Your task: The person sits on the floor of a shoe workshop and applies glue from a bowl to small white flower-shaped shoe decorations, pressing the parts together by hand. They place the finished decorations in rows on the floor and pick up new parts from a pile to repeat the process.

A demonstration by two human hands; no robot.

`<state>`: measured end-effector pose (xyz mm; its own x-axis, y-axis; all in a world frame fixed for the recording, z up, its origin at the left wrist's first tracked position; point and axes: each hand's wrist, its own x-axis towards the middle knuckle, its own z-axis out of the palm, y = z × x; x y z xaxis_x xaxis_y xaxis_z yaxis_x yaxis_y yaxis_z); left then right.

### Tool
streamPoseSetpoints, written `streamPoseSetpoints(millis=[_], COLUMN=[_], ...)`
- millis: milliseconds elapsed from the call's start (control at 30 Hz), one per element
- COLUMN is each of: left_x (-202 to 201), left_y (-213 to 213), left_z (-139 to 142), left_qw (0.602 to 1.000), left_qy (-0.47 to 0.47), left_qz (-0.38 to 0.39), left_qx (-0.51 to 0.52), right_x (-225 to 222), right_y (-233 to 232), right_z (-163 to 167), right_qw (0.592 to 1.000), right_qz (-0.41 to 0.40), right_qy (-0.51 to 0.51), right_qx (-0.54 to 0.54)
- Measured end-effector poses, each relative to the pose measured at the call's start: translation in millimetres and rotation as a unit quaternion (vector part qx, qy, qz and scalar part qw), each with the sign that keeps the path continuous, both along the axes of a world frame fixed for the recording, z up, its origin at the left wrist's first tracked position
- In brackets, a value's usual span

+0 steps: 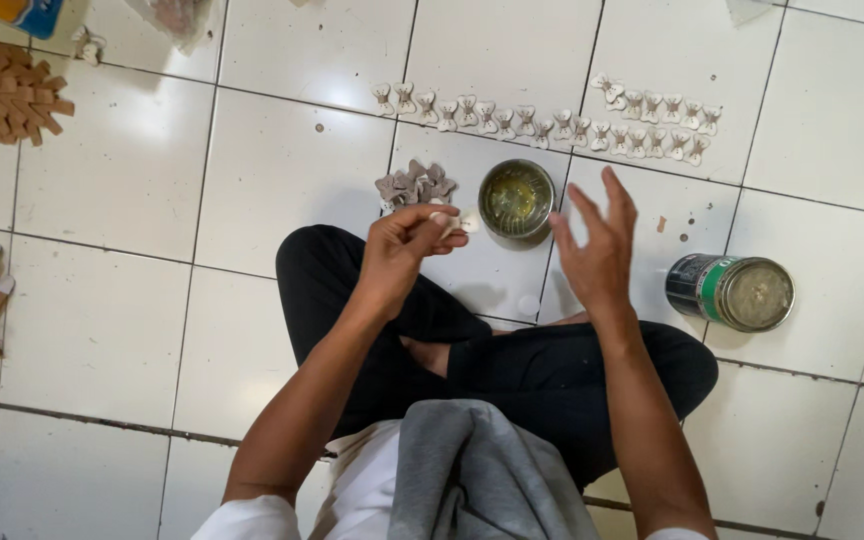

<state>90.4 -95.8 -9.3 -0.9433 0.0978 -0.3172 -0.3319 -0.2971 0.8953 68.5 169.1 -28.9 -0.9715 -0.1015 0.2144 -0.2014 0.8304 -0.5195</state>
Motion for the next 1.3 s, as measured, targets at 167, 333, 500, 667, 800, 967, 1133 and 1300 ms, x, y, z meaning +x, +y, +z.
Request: streamPoseSetpoints(millis=[167, 333, 500, 667, 800, 967, 1133, 1300], left_x=[12, 19, 20, 12, 5, 11, 26, 37], left_y=[-26, -44, -47, -36, -25, -14, -4, 5], left_z=[-5, -2, -3, -2, 3, 16, 37, 54], left_qw=[0.999, 0.997, 0.995, 0.997, 0.998, 0.998, 0.998, 0.996], left_qy=[-0.03, -0.047, -0.075, -0.035, 0.001, 0.038, 0.049, 0.073], left_qz=[0.037, 0.055, 0.064, 0.062, 0.053, 0.04, 0.039, 0.035], left_qx=[0.001, -0.029, -0.027, -0.006, 0.015, 0.022, -0.024, -0.03], right_x=[-24, -45, -53, -28, -4, 28, 74, 77], right_y=[-14, -30, -38, -26, -26, -25, -43, -72], right_z=[-61, -77, -81, -84, -79, -24, 57, 85], right_qw=[0.985, 0.974, 0.976, 0.983, 0.988, 0.993, 0.984, 0.98], right_qz=[0.054, 0.066, 0.075, 0.06, 0.103, 0.07, 0.109, 0.142], right_qy=[-0.095, -0.116, -0.11, -0.125, -0.092, -0.087, 0.041, 0.132], right_qx=[0.13, 0.181, 0.172, 0.121, 0.065, -0.045, -0.138, -0.048])
